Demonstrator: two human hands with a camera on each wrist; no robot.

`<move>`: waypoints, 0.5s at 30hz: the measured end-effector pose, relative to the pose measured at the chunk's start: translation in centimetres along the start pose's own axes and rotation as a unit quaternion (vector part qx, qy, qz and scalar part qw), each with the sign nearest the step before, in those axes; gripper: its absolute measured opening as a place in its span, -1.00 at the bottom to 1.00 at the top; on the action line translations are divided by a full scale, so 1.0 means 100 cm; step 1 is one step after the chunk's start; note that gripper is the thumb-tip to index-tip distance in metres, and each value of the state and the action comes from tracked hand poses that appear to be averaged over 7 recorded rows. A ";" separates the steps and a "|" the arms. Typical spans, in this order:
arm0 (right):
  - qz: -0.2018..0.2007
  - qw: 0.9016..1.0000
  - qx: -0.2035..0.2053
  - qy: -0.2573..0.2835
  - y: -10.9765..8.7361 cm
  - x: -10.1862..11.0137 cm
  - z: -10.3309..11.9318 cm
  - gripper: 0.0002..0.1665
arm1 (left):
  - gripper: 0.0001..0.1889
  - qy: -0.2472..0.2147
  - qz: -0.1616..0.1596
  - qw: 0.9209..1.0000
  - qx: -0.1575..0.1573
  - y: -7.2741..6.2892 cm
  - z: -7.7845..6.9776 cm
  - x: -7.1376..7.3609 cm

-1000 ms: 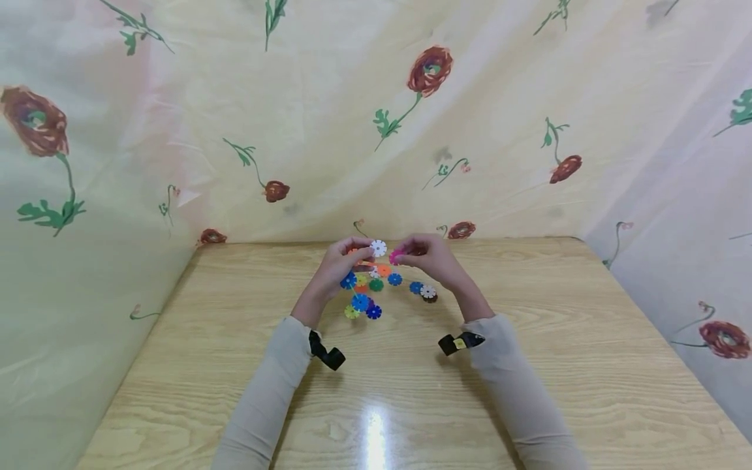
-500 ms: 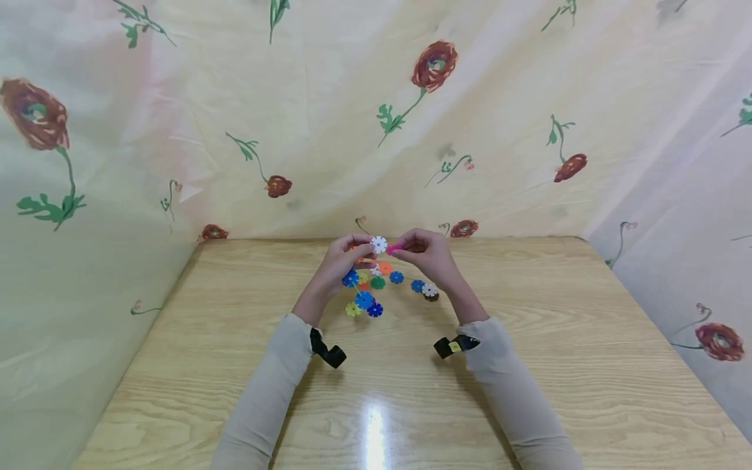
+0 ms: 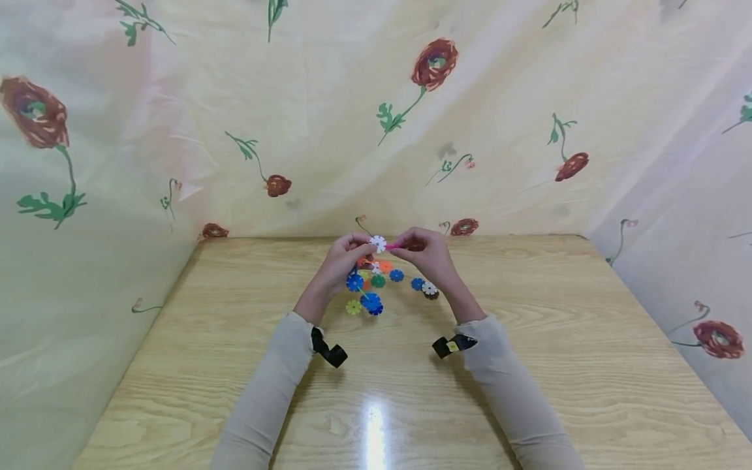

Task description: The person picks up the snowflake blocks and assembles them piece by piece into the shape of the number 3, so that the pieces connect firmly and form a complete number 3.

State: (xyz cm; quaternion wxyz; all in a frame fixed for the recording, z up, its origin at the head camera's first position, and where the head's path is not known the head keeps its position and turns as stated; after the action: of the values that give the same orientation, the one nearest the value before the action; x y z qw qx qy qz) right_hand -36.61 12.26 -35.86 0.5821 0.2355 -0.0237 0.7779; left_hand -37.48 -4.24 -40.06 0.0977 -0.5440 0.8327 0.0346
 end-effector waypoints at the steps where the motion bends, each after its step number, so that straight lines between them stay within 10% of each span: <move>1: -0.001 1.000 0.002 0.002 0.000 0.000 -0.001 -0.90 | -0.92 -0.002 0.000 1.000 -0.001 0.000 0.000 0.000; 15: -0.005 1.000 0.000 -0.003 0.001 -0.002 0.003 -0.84 | -0.93 -0.002 -0.006 1.000 0.008 -0.001 0.001 -0.001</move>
State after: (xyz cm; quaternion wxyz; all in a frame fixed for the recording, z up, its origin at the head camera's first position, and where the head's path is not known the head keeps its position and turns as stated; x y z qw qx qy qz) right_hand -36.53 11.94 -35.71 0.5862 0.2376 -0.0244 0.7741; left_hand -37.36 -4.15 -40.16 0.1040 -0.5483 0.8293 0.0280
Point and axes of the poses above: each hand's wrist, its own y-axis towards the middle knuckle, its own x-axis out of the back of the hand, z = x × y, the point moved 9 cm from there along y, towards the middle knuckle, and after that the axes turned 7 degrees about z, right-handed, at the moved point
